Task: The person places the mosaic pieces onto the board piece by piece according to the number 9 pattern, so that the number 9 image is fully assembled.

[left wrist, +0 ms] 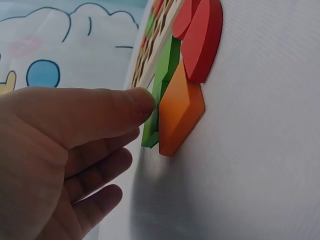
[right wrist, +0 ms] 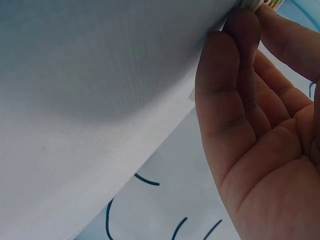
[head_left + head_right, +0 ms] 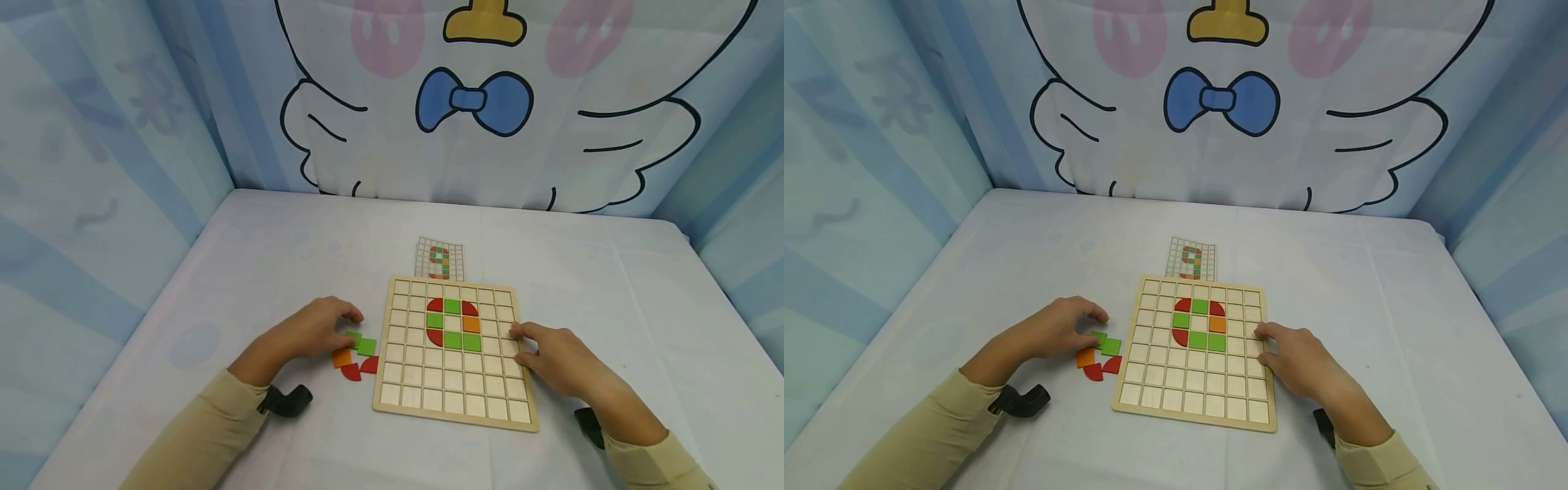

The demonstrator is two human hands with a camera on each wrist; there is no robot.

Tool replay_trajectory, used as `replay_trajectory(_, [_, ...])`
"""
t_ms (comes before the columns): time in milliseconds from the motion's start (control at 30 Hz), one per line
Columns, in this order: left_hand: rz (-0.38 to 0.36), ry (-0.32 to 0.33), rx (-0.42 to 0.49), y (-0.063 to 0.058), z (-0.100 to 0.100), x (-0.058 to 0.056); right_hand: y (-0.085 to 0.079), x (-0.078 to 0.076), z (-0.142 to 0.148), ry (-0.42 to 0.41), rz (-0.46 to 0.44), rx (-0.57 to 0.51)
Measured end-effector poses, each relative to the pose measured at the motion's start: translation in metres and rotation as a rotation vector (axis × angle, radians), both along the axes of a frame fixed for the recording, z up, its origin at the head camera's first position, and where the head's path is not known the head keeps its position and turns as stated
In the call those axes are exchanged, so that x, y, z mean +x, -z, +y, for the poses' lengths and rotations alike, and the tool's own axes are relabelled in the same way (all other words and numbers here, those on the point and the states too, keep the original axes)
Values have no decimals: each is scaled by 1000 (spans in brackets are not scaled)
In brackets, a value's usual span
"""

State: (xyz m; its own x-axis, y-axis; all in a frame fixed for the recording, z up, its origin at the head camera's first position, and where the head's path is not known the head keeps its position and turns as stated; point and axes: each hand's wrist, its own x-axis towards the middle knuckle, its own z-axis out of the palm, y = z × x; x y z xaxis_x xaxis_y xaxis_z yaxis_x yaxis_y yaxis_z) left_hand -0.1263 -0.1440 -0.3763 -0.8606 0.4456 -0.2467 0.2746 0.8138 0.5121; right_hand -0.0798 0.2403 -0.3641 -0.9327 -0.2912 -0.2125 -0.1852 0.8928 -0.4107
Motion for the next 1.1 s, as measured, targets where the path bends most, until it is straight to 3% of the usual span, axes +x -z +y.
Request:
replay_trajectory(767, [-6, -20, 6, 3, -1, 0, -1, -2, 1, -2, 3, 3])
replay_trajectory(1100, [11, 3, 32, 4, -1, 0, 1, 1, -1, 4, 9, 1])
